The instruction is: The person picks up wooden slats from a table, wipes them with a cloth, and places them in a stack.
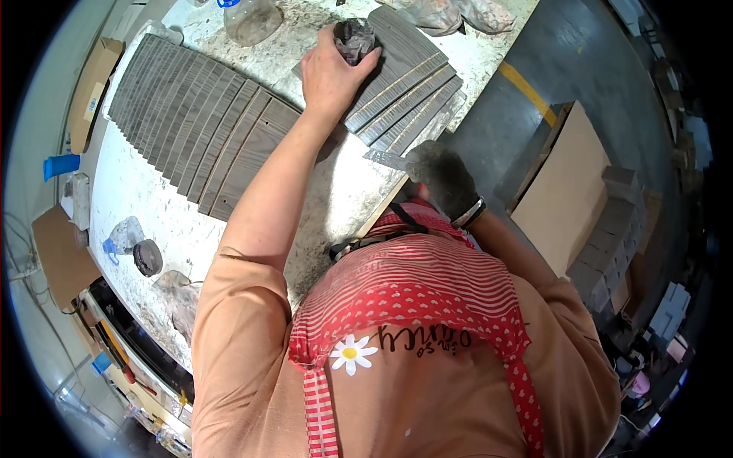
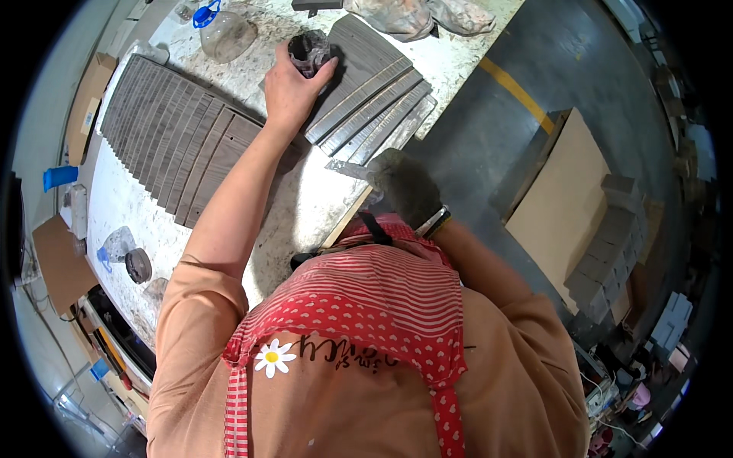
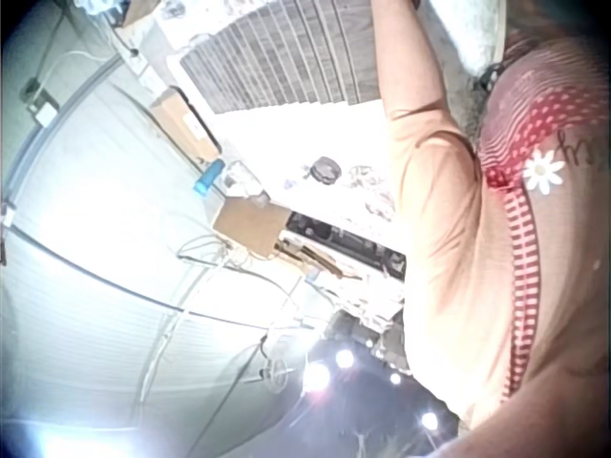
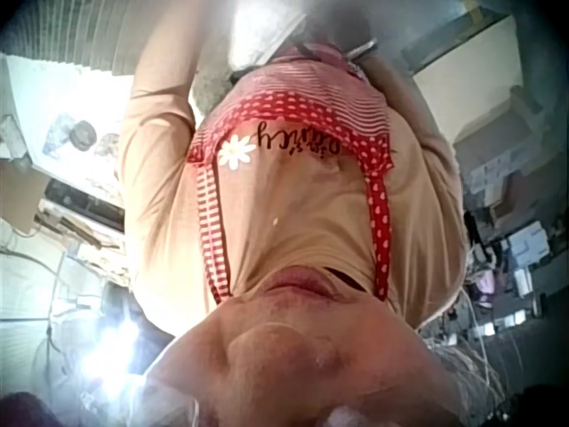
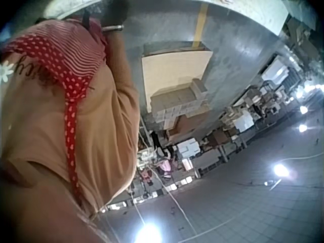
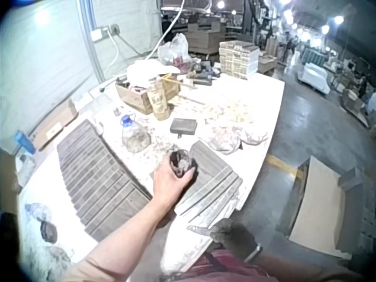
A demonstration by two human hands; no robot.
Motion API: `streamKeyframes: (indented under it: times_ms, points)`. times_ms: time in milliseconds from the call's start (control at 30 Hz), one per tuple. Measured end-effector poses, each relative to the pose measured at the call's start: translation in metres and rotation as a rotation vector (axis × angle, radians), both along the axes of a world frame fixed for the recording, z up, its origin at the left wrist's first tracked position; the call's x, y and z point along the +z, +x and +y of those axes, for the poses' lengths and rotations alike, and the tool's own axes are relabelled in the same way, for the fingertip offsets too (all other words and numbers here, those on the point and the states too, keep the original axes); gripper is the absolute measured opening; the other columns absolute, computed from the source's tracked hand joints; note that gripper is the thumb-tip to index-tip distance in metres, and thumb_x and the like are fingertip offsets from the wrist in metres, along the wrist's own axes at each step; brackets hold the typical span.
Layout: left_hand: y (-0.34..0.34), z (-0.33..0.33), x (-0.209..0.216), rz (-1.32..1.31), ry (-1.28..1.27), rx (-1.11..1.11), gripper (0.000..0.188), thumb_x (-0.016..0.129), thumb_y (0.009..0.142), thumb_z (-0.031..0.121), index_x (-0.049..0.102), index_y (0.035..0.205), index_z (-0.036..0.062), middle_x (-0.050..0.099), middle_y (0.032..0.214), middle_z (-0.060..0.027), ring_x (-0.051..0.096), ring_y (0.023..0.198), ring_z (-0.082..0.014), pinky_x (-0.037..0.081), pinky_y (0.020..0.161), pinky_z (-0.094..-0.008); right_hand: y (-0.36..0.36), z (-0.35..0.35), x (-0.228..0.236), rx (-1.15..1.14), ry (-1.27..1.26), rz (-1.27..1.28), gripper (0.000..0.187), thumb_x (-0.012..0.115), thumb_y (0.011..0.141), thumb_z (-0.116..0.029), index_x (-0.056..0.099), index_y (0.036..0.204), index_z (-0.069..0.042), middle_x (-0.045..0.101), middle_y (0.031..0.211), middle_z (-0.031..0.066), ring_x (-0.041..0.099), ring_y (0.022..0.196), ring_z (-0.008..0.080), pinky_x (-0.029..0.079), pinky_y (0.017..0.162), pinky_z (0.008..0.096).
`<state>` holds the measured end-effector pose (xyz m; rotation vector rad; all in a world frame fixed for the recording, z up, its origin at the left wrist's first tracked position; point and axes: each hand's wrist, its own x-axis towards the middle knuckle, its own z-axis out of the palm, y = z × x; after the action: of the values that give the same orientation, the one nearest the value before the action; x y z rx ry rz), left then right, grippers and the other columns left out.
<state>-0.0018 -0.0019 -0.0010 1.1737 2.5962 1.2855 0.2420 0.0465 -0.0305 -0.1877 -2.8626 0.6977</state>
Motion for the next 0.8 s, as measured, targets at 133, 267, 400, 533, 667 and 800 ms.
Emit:
streamKeyframes:
  times_ms: [133, 267, 400, 533, 667, 800]
  points:
    - [0.000, 0.000, 0.000, 0.003, 0.004, -0.010, 0.077, 0.078, 0.071, 0.045, 0.048, 0.122, -0.0045, 0.068, 0.094, -0.0213, 0.063, 0.093, -0.0371, 0.044, 0.093, -0.0440, -0.002, 0.006, 0.009, -0.116, 0.113, 0.066, 0.010, 0.058, 0.083, -0.015, 0.059, 0.083, -0.006, 0.060, 0.086, 0.0117, 0.060, 0.078, 0.0301, 0.050, 0.071, 0.0420]
    - [0.000, 0.001, 0.001, -0.009, 0.003, -0.005, 0.077, 0.078, 0.071, 0.045, 0.048, 0.122, -0.0043, 0.067, 0.097, -0.0214, 0.063, 0.094, -0.0371, 0.044, 0.093, -0.0440, -0.005, 0.013, -0.001, -0.055, 0.166, 0.060, 0.012, 0.059, 0.079, -0.017, 0.058, 0.085, -0.006, 0.060, 0.086, 0.0118, 0.059, 0.078, 0.0323, 0.050, 0.071, 0.0415]
    - [0.001, 0.001, -0.001, 0.133, 0.052, 0.001, 0.074, 0.079, 0.072, 0.042, 0.049, 0.121, -0.0039, 0.069, 0.089, -0.0221, 0.068, 0.084, -0.0362, 0.052, 0.079, -0.0418, 0.005, 0.009, 0.009, -0.140, -0.450, -0.163, 0.012, 0.060, 0.078, -0.017, 0.058, 0.084, -0.007, 0.060, 0.086, 0.0119, 0.059, 0.077, 0.0320, 0.050, 0.069, 0.0408]
    - [0.003, -0.001, 0.001, -0.065, -0.001, 0.020, 0.078, 0.079, 0.069, 0.047, 0.049, 0.126, 0.0012, 0.067, 0.101, -0.0221, 0.057, 0.105, -0.0410, 0.043, 0.095, -0.0447, 0.018, 0.028, 0.034, -0.193, -0.259, -0.193, 0.006, 0.055, 0.086, -0.010, 0.057, 0.083, -0.006, 0.054, 0.070, 0.0065, 0.059, 0.063, 0.0184, 0.047, 0.056, 0.0323]
    - [0.002, 0.001, -0.002, 0.041, 0.014, 0.020, 0.075, 0.079, 0.071, 0.044, 0.049, 0.123, -0.0024, 0.068, 0.095, -0.0219, 0.064, 0.093, -0.0378, 0.048, 0.086, -0.0425, 0.026, 0.048, 0.057, -0.308, -0.567, 0.026, 0.005, 0.055, 0.085, -0.009, 0.056, 0.081, -0.005, 0.048, 0.064, 0.0029, 0.056, 0.055, 0.0095, 0.043, 0.047, 0.0256]
    - [0.000, 0.000, -0.004, 0.115, 0.052, 0.009, 0.071, 0.079, 0.073, 0.042, 0.050, 0.118, -0.0045, 0.069, 0.088, -0.0209, 0.068, 0.083, -0.0356, 0.053, 0.077, -0.0408, -0.003, 0.032, 0.042, 0.006, 0.276, 0.329, 0.004, 0.054, 0.086, -0.006, 0.058, 0.088, -0.005, 0.053, 0.071, 0.0033, 0.055, 0.060, 0.0111, 0.044, 0.051, 0.0229]
